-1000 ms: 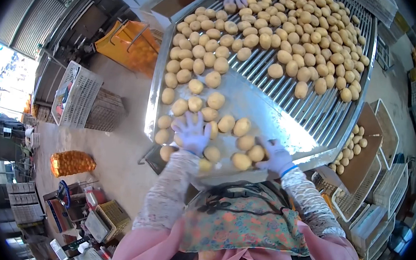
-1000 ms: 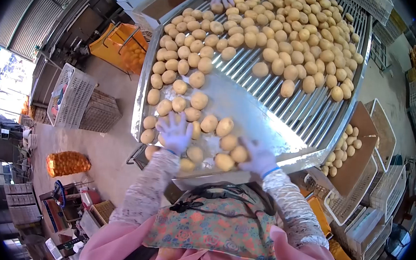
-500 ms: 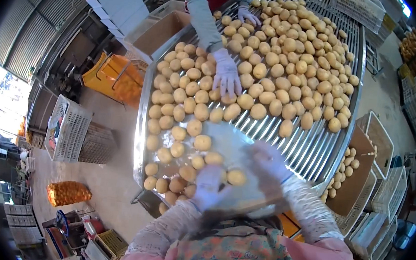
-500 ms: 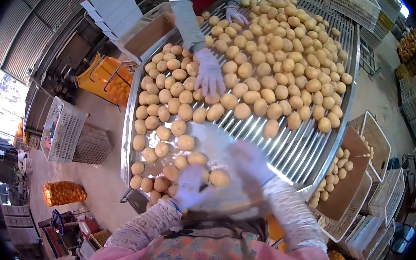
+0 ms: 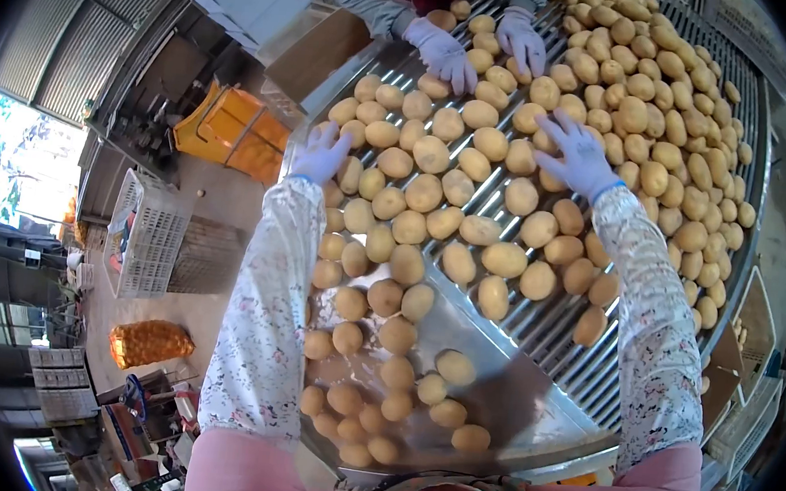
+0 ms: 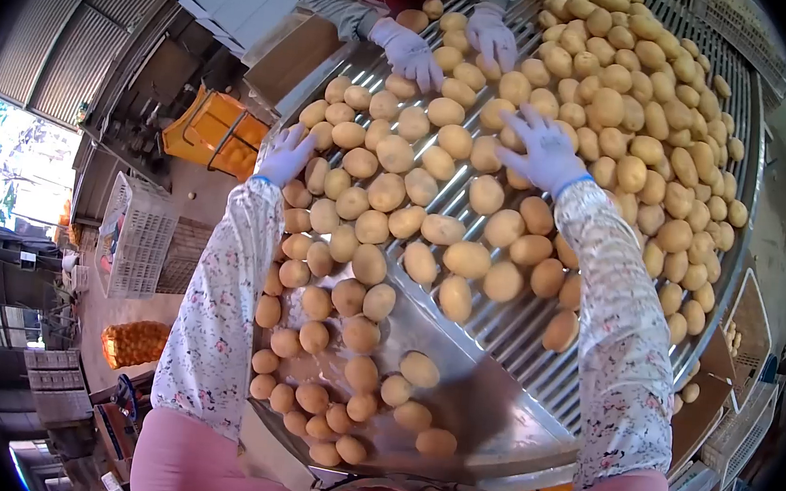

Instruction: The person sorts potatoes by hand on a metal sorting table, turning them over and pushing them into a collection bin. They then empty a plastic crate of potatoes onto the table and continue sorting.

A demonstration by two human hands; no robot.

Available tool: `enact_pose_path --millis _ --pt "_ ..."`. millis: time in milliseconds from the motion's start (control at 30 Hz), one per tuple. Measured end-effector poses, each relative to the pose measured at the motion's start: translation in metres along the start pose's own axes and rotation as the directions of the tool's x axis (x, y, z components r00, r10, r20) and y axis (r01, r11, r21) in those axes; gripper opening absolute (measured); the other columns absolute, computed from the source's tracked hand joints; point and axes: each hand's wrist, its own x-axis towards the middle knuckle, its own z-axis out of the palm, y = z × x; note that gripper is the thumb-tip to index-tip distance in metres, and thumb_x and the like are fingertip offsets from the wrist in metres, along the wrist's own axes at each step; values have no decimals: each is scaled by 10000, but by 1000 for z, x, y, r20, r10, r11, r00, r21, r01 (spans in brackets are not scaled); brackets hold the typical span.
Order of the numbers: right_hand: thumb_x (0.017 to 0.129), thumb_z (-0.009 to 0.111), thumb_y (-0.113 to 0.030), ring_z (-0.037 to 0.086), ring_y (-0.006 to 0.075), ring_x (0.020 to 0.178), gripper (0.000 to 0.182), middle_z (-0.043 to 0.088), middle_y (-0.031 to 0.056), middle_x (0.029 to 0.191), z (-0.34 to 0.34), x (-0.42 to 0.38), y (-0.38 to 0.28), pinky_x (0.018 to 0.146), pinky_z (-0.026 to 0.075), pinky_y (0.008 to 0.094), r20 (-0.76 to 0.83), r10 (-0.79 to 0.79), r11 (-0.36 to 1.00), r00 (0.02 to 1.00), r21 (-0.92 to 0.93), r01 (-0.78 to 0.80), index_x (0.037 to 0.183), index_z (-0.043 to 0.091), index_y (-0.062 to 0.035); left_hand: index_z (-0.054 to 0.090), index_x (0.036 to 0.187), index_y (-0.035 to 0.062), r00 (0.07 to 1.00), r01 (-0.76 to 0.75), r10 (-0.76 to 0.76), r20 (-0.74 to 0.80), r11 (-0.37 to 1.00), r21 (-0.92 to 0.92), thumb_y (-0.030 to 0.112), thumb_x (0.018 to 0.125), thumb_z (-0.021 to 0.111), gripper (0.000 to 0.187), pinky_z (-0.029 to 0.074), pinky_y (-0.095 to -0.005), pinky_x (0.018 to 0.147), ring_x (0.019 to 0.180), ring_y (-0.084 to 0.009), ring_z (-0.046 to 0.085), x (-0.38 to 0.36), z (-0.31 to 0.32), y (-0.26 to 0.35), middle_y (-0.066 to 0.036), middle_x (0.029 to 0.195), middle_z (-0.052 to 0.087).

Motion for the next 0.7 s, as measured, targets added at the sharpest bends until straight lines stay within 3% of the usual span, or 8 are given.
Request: enact_pose_path --millis 33,67,100,167,200,367,500,700 --pt "904 642 -510 528 429 1288 638 470 175 1518 13 22 -7 1098 417 518 31 112 993 993 31 -113 1491 482 -318 518 1408 231 995 44 -40 90 998 -46 210 973 549 436 363 -543 1148 1431 -478 338 10 5 -8 -177 1596 341" --pt "920 601 -575 537 439 1279 642 462 178 1526 24 41 -13 1083 434 524 68 220 973 973 55 -224 1509 458 -363 470 1474 247 967 255 -209 148 843 -474 393 965 574 539 342 -571 1153 1427 -464 352 18 20 -17 -187 1606 314" --pt "920 601 -575 537 439 1279 642 462 178 1526 36 57 -15 1083 434 524 83 219 972 972 65 -225 1509 458 -363 470 1474 247 963 268 -214 164 841 -470 393 965 574 539 342 -571 1153 1427 -464 352 20 15 -5 -187 1606 314" --pt "913 530 -671 555 438 1267 670 467 145 1536 52 80 -26 1064 465 511 120 319 948 940 -44 -316 1524 430 -414 414 1536 259 776 622 -590 223 774 -116 603 879 611 767 298 -584 1171 1448 -454 335 22 -12 43 -211 1619 274" --pt "914 529 -685 553 412 1267 698 470 126 1538 41 92 -42 1115 423 464 205 369 929 907 -52 -366 1540 413 -396 369 1576 239 788 606 -584 194 791 -79 704 792 634 949 279 -585 1172 1445 -448 345 20 -5 45 -224 1601 291" --pt "872 582 -696 517 376 1272 674 561 91 1415 55 102 -92 1115 397 483 293 259 966 921 -89 -243 1482 491 -425 412 1541 147 850 520 -521 71 813 -263 667 822 628 913 336 -559 1121 1370 -449 423 -17 18 38 -217 1512 390" --pt "849 641 -661 590 373 1147 579 630 131 1271 60 71 -89 1057 457 465 325 -24 968 946 243 -58 1356 641 -381 628 1330 281 860 509 -447 246 782 -360 565 874 597 539 349 -558 1112 1323 -432 468 -75 2 55 -211 1497 413" --pt "808 713 -580 598 348 1135 492 657 80 1207 32 -17 -174 1006 475 435 304 -162 977 939 183 109 1251 696 -366 703 1182 241 937 330 -265 227 886 -326 420 907 569 354 337 -580 1114 1221 -456 524 -171 14 144 -202 1457 477"
